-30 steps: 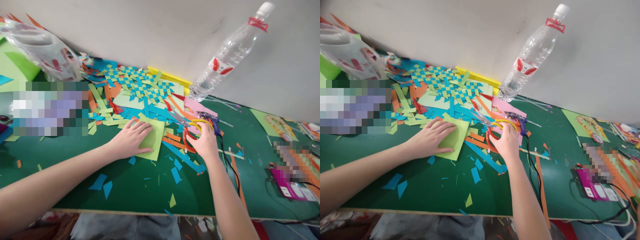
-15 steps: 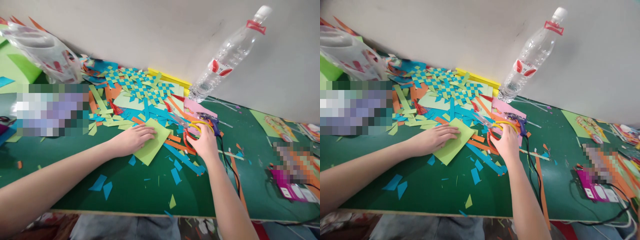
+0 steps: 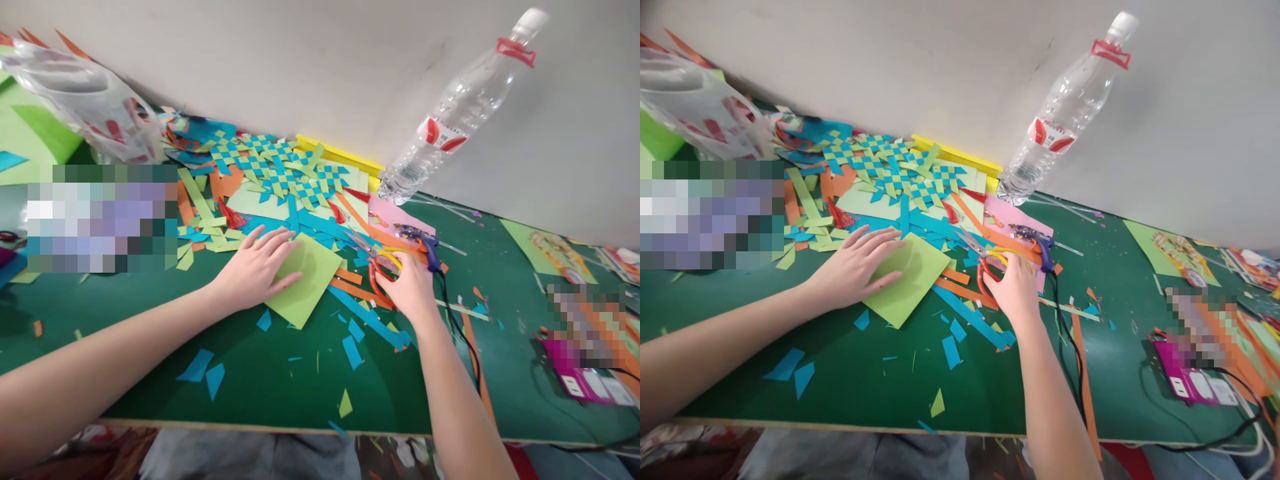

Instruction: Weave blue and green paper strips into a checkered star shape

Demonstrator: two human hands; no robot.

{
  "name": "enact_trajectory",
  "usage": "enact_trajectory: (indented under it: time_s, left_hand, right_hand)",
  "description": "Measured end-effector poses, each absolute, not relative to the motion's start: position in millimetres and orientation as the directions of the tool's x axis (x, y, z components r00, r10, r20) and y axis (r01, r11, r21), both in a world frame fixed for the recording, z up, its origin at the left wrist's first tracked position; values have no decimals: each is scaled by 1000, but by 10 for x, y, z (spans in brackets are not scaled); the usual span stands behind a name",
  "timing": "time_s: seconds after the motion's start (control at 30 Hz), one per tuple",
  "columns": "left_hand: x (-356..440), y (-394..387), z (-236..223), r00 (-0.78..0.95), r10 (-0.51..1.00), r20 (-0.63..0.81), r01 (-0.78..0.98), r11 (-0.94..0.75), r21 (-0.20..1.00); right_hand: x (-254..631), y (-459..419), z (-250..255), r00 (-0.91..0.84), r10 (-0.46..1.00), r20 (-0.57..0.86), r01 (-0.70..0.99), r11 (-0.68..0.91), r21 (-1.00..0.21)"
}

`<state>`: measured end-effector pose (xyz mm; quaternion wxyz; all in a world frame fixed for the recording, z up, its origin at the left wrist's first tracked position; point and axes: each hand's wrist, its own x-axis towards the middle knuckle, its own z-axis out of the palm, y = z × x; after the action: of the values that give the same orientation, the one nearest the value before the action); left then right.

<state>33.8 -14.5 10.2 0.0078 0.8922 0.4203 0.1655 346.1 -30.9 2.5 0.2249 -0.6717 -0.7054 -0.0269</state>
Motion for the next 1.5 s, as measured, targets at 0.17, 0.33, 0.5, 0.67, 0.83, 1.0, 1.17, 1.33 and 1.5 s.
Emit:
enact_trajectory:
  time_s: [0.17, 0.33, 0.5, 0.67, 0.83, 1.0, 1.17, 1.33, 1.5]
  left_hand:
    - [340, -138, 28, 626, 743, 235, 742, -661, 113]
    - [345, -134, 11, 648, 716, 262, 711, -691, 129]
    - [343, -125, 22, 685, 673, 280, 657, -736, 164]
    - [353, -133, 14, 716, 656, 238, 659, -748, 81]
    - [356, -135, 26, 724, 635, 267, 639, -764, 85]
    - [354, -135, 61, 720, 618, 316, 600, -783, 165]
    - [352, -134, 64, 751, 595, 285, 569, -803, 178]
    - [349, -117, 53, 771, 575, 273, 543, -818, 190]
    - [354, -118, 67, 754, 605, 256, 584, -796, 159]
  right_hand:
    - [3474, -317, 23, 16, 956, 293, 946, 80, -315]
    - [3480, -309, 19, 33, 959, 280, 936, 69, -346]
    - [3475, -315, 17, 31, 964, 264, 934, 66, -352]
    - [3465, -313, 27, 33, 963, 268, 940, 61, -335]
    - [3475, -310, 19, 18, 957, 290, 936, 86, -342]
    - [3480, -316, 21, 12, 960, 280, 938, 87, -337]
    - [3472, -326, 39, 6, 964, 265, 943, 83, -323]
    - [3480, -331, 23, 1, 965, 264, 946, 85, -314]
    - [3480, -336, 23, -11, 964, 265, 949, 94, -301]
